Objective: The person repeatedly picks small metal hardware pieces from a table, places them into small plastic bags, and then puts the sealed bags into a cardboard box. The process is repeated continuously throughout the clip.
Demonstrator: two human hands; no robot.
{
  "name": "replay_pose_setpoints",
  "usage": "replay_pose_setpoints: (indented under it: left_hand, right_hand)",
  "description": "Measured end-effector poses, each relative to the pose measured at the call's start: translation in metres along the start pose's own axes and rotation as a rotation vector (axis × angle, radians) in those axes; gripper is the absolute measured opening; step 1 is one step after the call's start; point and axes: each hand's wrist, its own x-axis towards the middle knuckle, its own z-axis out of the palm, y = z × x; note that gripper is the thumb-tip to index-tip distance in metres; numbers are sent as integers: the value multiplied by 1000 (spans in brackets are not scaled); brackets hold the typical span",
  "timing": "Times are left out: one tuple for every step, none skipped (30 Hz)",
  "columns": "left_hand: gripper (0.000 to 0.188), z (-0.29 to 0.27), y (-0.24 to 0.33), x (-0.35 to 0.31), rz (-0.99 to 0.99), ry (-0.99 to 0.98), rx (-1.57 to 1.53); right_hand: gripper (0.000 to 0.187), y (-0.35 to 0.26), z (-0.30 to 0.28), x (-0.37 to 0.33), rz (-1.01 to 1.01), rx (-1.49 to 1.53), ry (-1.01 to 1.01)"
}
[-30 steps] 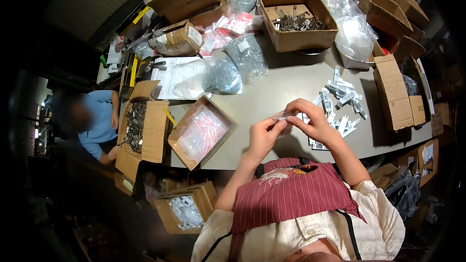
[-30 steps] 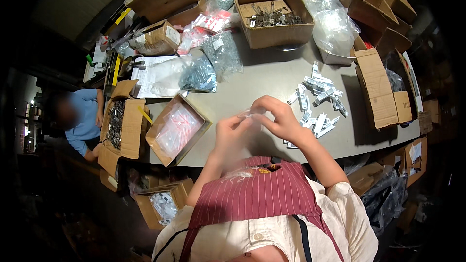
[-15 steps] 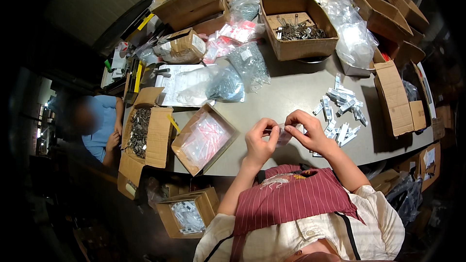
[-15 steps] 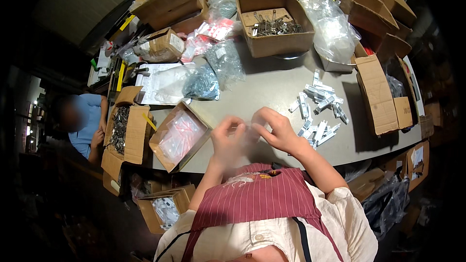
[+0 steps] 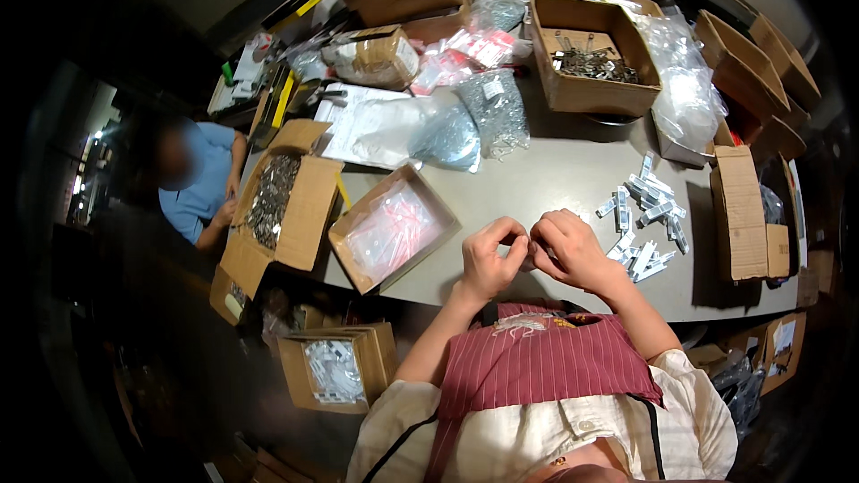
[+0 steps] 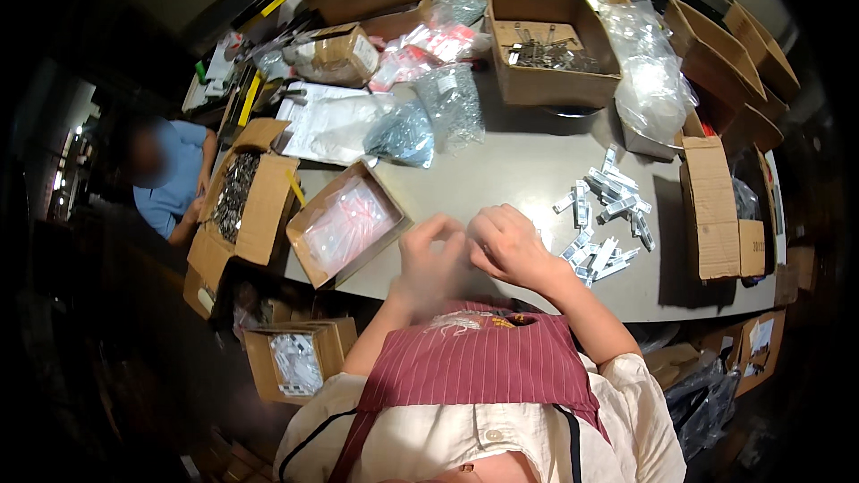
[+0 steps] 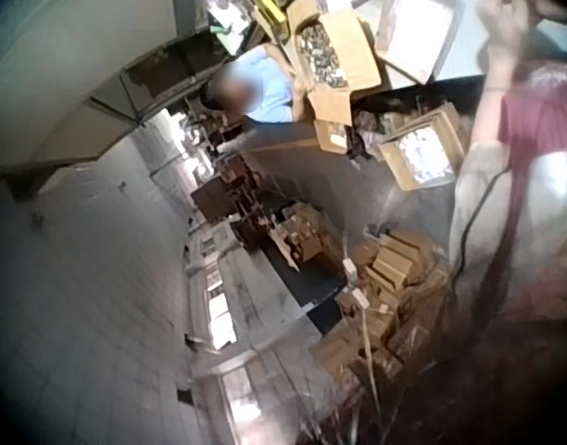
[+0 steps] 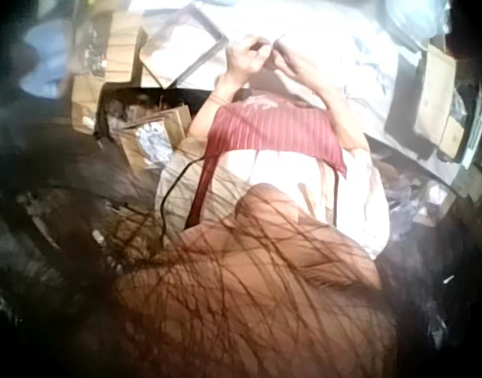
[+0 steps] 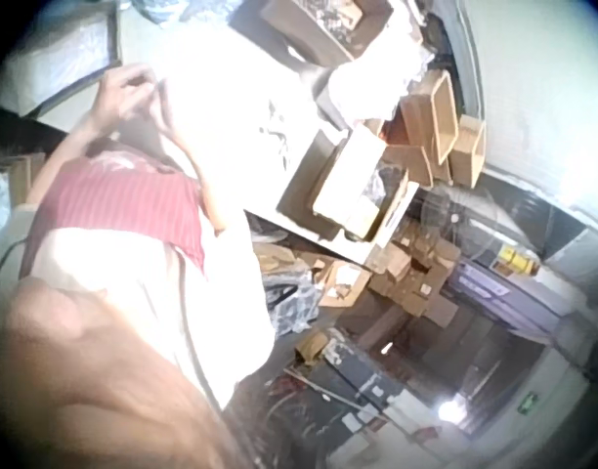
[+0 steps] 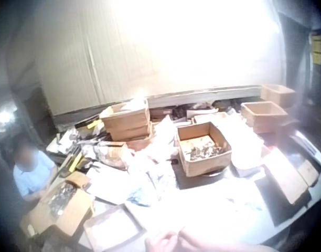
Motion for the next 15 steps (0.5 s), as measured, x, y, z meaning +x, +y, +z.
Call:
replay_pose_setpoints:
  left_hand:
    - [4, -4, -4, -2, -13, -5, -2]
    - [5, -8, -6, -6, -60, 41, -40]
    - [5, -13, -6, -9, -106, 87, -76]
    - [5, -19, -7, -12, -150, 135, -113]
    - [7, -27, -10, -17, -156, 166, -174]
    - [7, -35, -13, -23, -173, 203, -226]
    - [6, -43, -16, -29, -189, 243, -277]
    - [6, -52, -17, -36, -204, 284, -329]
    - [5, -62, -17, -44, -235, 303, -385]
    - [5, -70, -17, -52, -242, 364, -433]
    - [5, -77, -18, -61, -247, 428, -480]
    - [5, -87, -17, -70, -248, 495, -523]
    - [6, -100, -12, -78, -327, 612, -638]
    - [7, -121, -25, -95, -355, 668, -679]
    - [7, -141, -33, -110, -381, 805, -809]
  right_hand:
    - [19, -3, -2, 3, -33, -29, -19]
    - [20, -5, -1, 5, -67, -58, -38]
    - [22, -5, 2, 7, -94, -68, -43]
    - [22, -7, 4, 9, -113, -68, -70]
    - [22, -9, 6, 12, -133, -68, -97]
    - [22, -11, 9, 15, -153, -68, -126]
    - [22, -14, 13, 19, -177, -46, -142]
    - [21, -18, 18, 24, -203, -23, -158]
    - [20, -22, 23, 29, -226, -2, -175]
    - [18, -25, 29, 35, -231, 69, -202]
    - [16, -29, 37, 42, -237, 141, -231]
    - [14, -33, 46, 50, -246, 215, -261]
    - [10, -37, 52, 61, -254, 293, -264]
    - [10, -35, 66, 66, -196, 320, -306]
    - [10, -35, 82, 72, -123, 366, -316]
